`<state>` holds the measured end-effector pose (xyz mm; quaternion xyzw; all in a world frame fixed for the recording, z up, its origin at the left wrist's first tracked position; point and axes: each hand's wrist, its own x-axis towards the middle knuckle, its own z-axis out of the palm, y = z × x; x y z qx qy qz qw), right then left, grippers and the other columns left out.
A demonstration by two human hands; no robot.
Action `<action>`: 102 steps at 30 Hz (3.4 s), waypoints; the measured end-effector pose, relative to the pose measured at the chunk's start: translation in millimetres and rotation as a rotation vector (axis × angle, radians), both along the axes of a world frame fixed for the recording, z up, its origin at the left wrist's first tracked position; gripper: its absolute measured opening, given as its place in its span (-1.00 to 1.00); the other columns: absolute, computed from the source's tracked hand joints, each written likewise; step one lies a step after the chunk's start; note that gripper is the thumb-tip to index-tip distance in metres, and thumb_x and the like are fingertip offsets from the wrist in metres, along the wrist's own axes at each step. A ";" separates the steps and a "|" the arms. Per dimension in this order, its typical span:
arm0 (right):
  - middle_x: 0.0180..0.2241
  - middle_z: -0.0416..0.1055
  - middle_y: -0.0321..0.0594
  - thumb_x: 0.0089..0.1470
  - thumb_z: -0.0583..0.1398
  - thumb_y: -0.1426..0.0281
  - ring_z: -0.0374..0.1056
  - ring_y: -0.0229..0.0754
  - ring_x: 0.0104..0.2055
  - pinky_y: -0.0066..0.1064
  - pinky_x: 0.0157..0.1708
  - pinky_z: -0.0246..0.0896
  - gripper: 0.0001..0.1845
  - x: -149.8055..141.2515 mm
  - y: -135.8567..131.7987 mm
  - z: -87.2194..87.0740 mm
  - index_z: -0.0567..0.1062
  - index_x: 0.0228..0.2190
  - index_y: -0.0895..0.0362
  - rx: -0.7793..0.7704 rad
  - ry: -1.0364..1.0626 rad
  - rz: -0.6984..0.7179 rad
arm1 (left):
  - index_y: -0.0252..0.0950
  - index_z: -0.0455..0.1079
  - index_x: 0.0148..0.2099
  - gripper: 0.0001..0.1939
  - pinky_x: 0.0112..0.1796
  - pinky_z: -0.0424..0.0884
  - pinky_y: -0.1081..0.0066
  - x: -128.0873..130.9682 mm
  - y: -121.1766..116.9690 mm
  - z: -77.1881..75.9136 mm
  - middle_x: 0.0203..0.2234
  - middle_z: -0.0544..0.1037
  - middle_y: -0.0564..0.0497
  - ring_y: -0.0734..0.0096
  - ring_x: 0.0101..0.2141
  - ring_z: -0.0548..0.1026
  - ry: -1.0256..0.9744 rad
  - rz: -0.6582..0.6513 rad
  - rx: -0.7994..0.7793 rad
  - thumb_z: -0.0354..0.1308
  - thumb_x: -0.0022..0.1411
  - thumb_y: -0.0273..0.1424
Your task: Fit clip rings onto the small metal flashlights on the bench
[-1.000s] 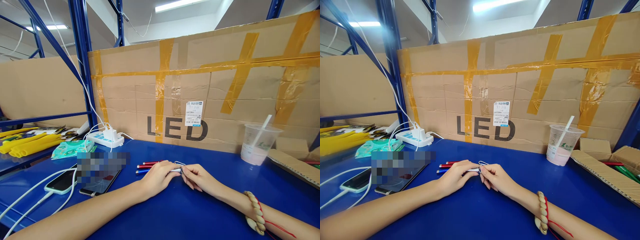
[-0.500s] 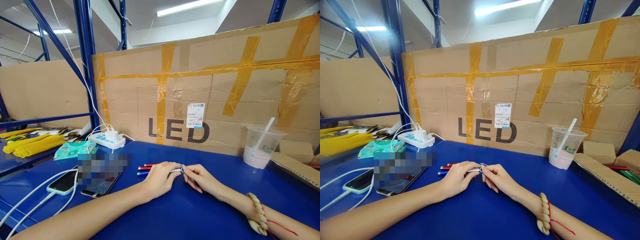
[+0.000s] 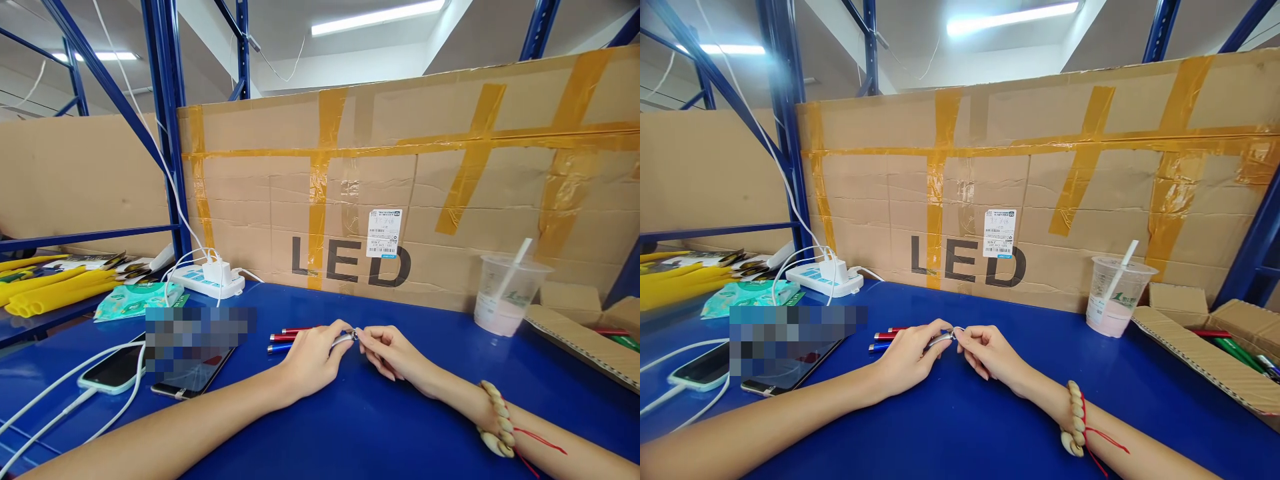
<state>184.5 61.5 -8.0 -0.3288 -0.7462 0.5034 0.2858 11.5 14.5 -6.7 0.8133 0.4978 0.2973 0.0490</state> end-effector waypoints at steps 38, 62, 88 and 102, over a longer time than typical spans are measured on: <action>-0.67 0.09 -0.45 -0.03 0.15 0.07 -0.05 -0.51 -0.76 -0.62 -0.80 -0.28 -0.57 4.3 5.6 0.3 0.21 -0.55 0.18 -0.126 0.113 0.087 | -0.20 0.15 -0.06 -0.78 -0.40 0.23 0.45 -1.4 1.2 -0.6 -0.46 0.43 0.08 0.38 -0.39 0.42 0.004 -0.049 -0.038 -0.22 0.32 -0.30; -0.27 0.29 -0.19 -0.03 0.18 0.18 0.17 -0.50 -0.70 -0.62 -0.86 -0.01 -0.65 1.2 3.7 -4.8 0.48 -0.24 0.14 0.330 0.150 -0.200 | -0.22 0.15 -0.11 -0.76 -0.23 0.30 0.37 -2.7 11.3 -4.1 -0.24 0.36 0.01 0.38 -0.27 0.40 -0.054 -0.002 0.068 -0.31 0.34 -0.32; -0.39 0.35 -0.25 -0.11 0.25 0.20 0.16 -0.49 -0.70 -0.55 -0.74 0.07 -0.73 4.3 3.5 -6.9 0.53 -0.46 0.18 0.396 0.200 -0.183 | -0.26 0.20 -0.21 -0.75 -0.32 0.25 0.42 -3.7 10.5 -1.0 -0.36 0.36 0.03 0.42 -0.37 0.32 -0.063 -0.148 -0.117 -0.25 0.32 -0.28; -0.42 0.41 -0.28 -0.07 0.23 0.21 0.22 -0.41 -0.60 -0.53 -0.61 0.07 -0.78 5.0 -0.1 -6.4 0.52 -0.49 0.12 0.533 0.022 -0.283 | -0.26 0.09 -0.33 -0.75 -0.40 0.23 0.42 -4.9 8.8 -2.8 -0.44 0.34 0.05 0.40 -0.43 0.32 -0.073 -0.150 -0.114 -0.24 0.30 -0.22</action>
